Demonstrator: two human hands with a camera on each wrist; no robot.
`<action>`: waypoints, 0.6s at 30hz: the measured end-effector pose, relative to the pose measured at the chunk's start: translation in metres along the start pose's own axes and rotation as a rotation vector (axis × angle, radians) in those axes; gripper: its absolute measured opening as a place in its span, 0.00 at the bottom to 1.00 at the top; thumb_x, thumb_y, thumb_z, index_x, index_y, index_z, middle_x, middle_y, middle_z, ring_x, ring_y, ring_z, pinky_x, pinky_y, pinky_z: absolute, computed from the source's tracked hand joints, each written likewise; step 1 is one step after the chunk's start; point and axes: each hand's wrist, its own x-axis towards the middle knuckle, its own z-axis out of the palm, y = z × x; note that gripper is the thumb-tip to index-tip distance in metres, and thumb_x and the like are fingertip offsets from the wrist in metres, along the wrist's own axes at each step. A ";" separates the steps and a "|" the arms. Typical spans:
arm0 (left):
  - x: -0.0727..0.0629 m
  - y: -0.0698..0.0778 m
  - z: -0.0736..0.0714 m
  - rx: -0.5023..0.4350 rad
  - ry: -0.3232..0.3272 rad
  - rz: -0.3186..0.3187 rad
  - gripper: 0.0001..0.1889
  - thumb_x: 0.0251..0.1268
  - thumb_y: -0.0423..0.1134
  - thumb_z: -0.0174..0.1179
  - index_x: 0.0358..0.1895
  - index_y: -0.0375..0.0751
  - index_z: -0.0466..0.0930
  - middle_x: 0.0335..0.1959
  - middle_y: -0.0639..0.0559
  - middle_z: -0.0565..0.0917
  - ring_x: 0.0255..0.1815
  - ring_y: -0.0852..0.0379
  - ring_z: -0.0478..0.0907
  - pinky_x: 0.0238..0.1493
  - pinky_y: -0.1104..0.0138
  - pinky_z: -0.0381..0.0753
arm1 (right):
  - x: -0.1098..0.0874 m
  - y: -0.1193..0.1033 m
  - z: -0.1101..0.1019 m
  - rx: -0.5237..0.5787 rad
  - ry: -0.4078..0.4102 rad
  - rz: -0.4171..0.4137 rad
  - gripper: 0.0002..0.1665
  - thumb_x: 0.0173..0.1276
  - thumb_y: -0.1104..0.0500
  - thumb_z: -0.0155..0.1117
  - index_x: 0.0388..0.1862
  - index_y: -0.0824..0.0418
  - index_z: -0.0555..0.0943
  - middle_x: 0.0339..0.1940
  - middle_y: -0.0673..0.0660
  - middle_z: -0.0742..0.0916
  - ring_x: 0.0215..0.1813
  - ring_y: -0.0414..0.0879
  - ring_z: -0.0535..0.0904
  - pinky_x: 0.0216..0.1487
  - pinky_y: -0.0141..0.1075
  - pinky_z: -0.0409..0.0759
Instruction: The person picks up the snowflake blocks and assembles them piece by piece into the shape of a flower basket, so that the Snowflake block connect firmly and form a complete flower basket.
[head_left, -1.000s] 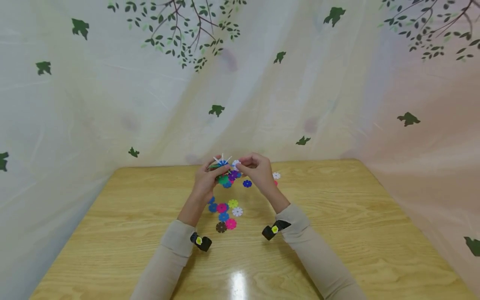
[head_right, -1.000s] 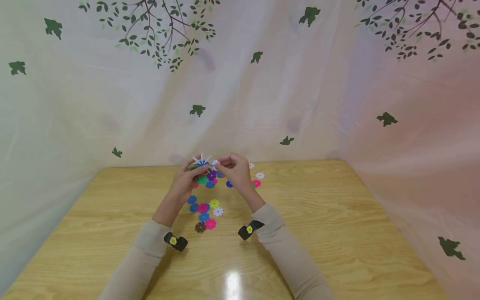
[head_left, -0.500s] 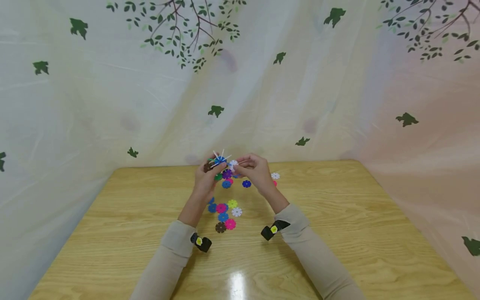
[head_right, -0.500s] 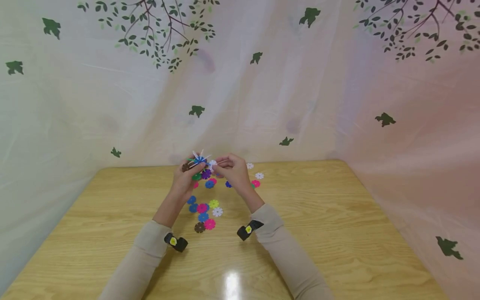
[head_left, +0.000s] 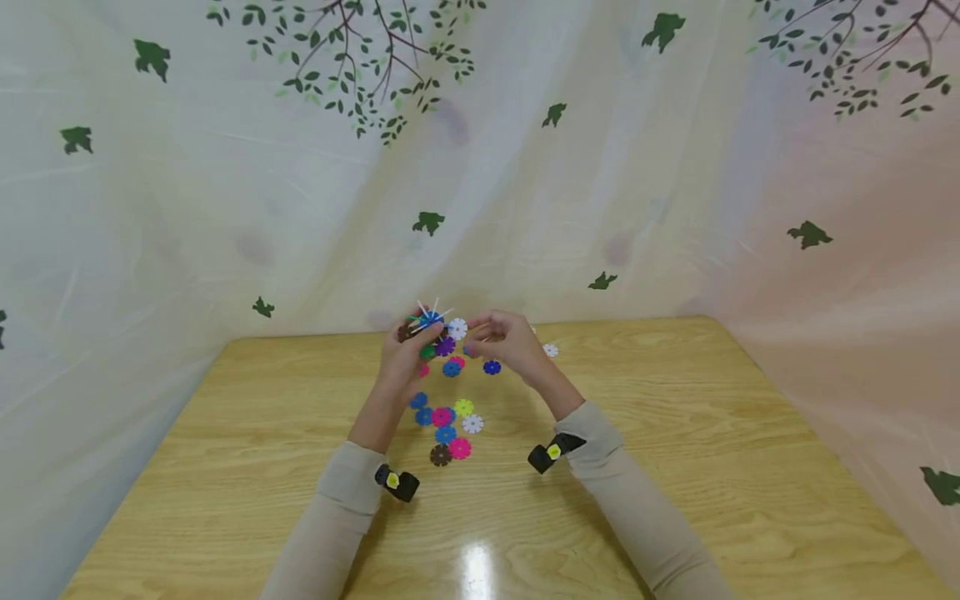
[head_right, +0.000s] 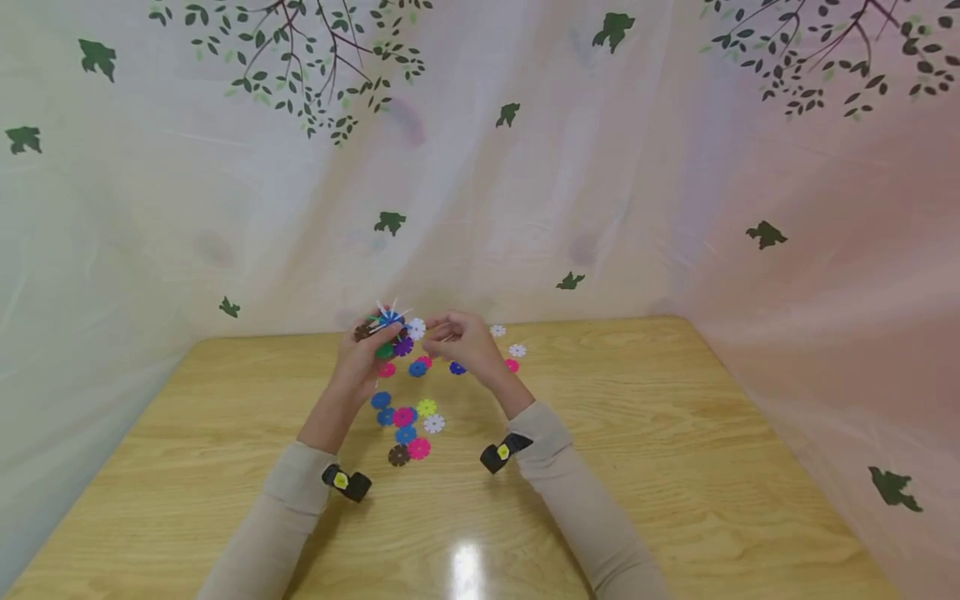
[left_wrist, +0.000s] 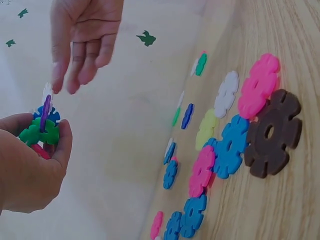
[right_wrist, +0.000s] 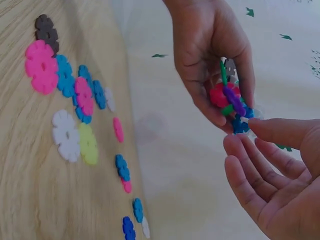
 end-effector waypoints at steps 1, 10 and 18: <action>0.000 0.001 -0.001 0.007 0.006 0.000 0.31 0.70 0.27 0.61 0.75 0.34 0.64 0.61 0.44 0.76 0.40 0.67 0.82 0.38 0.78 0.82 | 0.000 0.001 0.000 -0.019 -0.026 0.015 0.18 0.69 0.65 0.69 0.57 0.68 0.81 0.47 0.69 0.89 0.38 0.42 0.87 0.44 0.40 0.88; 0.000 0.006 -0.004 0.009 0.015 0.006 0.30 0.70 0.27 0.61 0.73 0.35 0.65 0.63 0.44 0.75 0.43 0.66 0.82 0.39 0.76 0.83 | -0.002 0.018 0.002 -0.348 -0.460 0.063 0.15 0.68 0.67 0.69 0.52 0.69 0.83 0.40 0.61 0.89 0.39 0.41 0.85 0.43 0.33 0.84; 0.000 0.005 -0.005 0.015 0.001 -0.024 0.29 0.70 0.28 0.61 0.73 0.35 0.66 0.61 0.43 0.77 0.40 0.65 0.84 0.42 0.75 0.85 | -0.006 0.031 0.011 -0.566 -0.705 0.068 0.16 0.63 0.68 0.73 0.51 0.60 0.87 0.36 0.56 0.88 0.35 0.37 0.79 0.37 0.28 0.79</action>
